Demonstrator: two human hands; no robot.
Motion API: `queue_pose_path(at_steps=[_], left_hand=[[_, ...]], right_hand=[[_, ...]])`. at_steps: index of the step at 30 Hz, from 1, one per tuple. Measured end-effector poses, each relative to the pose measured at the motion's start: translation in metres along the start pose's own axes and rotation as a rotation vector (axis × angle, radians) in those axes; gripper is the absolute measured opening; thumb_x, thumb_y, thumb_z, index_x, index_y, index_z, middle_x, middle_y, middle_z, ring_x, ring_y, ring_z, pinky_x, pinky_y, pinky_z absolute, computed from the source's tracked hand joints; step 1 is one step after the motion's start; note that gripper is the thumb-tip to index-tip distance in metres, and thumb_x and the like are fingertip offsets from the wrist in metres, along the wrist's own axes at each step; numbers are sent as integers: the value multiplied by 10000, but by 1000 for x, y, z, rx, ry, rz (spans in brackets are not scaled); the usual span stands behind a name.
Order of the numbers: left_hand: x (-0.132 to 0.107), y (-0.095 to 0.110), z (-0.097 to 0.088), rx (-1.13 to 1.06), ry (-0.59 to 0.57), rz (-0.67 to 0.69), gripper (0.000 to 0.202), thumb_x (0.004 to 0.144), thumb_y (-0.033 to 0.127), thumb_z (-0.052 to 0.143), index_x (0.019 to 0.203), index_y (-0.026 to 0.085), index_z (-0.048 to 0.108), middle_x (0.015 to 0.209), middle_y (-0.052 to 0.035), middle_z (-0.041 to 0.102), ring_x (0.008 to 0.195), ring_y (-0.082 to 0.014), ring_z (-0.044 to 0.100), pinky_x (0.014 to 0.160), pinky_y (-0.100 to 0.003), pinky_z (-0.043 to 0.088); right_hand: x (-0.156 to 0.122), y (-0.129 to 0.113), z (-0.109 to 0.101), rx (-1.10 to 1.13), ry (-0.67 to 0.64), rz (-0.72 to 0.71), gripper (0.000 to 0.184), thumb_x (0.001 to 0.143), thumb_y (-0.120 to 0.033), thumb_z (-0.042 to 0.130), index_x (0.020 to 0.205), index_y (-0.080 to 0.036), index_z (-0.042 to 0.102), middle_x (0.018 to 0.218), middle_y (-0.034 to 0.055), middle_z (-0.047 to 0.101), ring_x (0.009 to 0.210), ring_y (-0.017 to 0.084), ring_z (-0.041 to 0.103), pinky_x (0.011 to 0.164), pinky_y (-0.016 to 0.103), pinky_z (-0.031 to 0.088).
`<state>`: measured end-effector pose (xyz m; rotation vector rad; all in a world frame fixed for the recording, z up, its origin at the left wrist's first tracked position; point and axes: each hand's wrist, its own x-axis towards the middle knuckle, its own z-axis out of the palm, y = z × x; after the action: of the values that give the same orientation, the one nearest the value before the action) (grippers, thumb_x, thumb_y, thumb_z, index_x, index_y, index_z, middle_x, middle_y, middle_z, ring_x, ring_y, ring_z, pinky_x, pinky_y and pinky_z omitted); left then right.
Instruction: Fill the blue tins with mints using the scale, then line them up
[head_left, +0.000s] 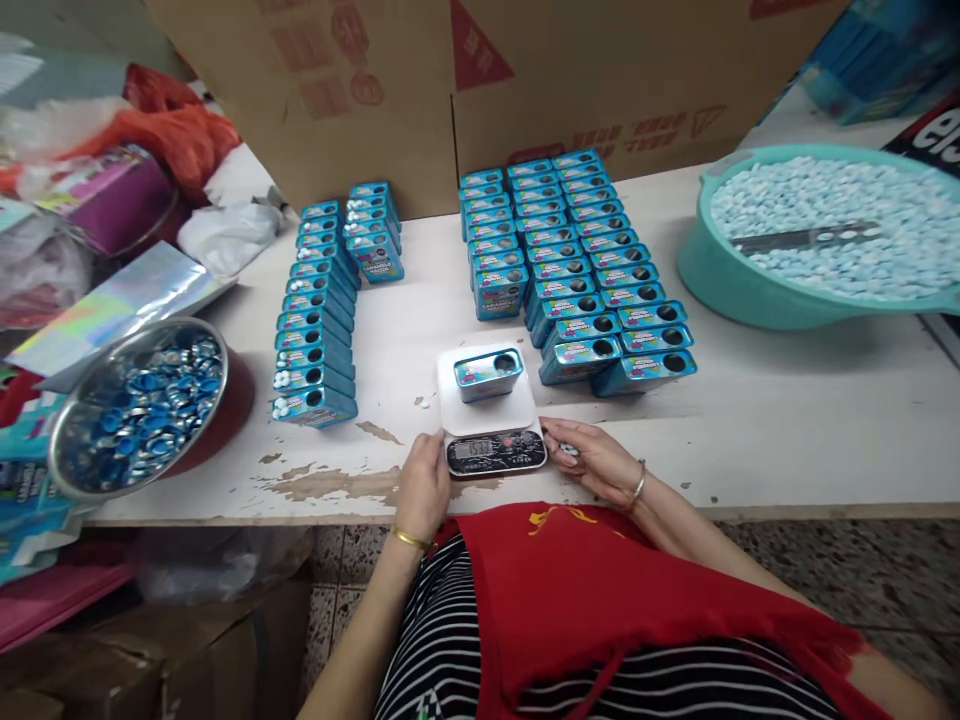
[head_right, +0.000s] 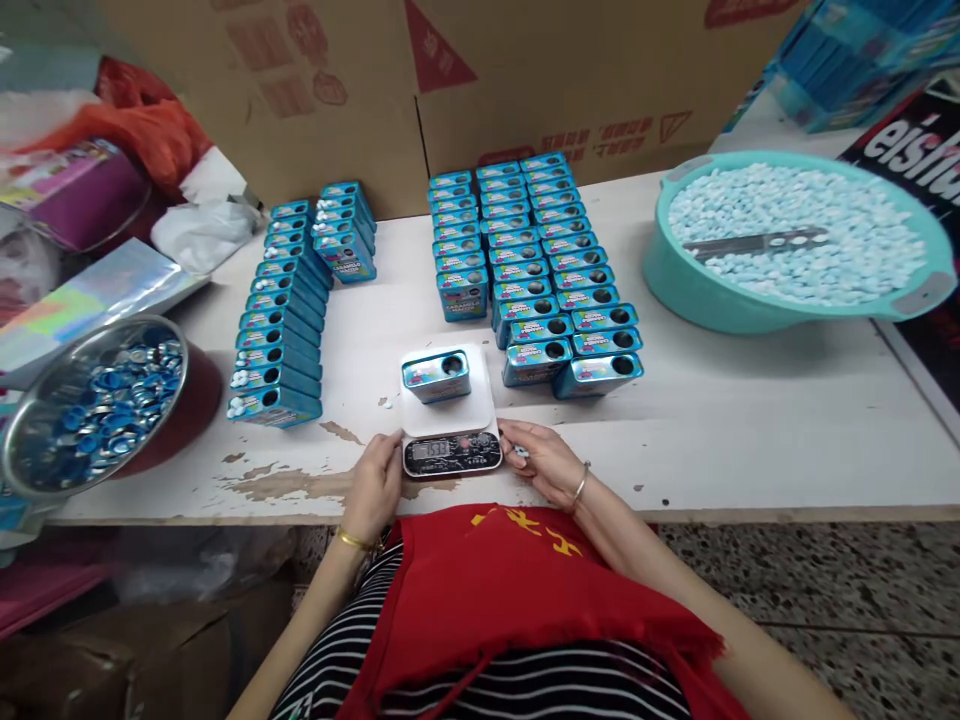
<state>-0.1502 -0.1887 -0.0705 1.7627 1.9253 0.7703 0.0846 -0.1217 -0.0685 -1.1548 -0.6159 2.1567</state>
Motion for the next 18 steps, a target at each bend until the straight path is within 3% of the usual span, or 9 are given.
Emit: queue_pose_path(at_steps=[7, 10, 13, 18], left_hand=[[1, -2, -5, -39, -64, 28, 274, 934, 224, 387, 1115, 174, 587, 865, -60, 591, 818, -176, 581, 750, -321, 478], [6, -10, -14, -45, -49, 31, 259, 919, 263, 432, 1104, 176, 591, 897, -63, 623, 836, -177, 592, 756, -327, 482], [13, -14, -26, -20, -17, 32, 263, 912, 296, 451, 1089, 173, 601, 899, -62, 634, 827, -174, 593, 726, -313, 479], [29, -7, -40, 0, 17, 99, 244, 912, 299, 462, 1057, 178, 618, 858, -47, 627, 773, -149, 580, 637, -264, 449]], right_hand=[[-10, 1, -8, 12, 13, 28, 231, 728, -306, 738, 837, -120, 651, 634, -35, 503, 418, 7, 302, 366, 158, 156], [-12, 4, -12, 72, 103, 40, 268, 737, -279, 725, 952, -133, 662, 637, -28, 536, 420, 20, 340, 356, 152, 186], [-15, 4, -18, 146, 198, 21, 226, 730, -232, 719, 924, -126, 668, 660, -8, 564, 446, 30, 396, 353, 140, 240], [-23, -2, -19, 307, 195, 28, 151, 751, -170, 663, 895, -125, 666, 699, 22, 587, 532, 61, 480, 388, 135, 337]])
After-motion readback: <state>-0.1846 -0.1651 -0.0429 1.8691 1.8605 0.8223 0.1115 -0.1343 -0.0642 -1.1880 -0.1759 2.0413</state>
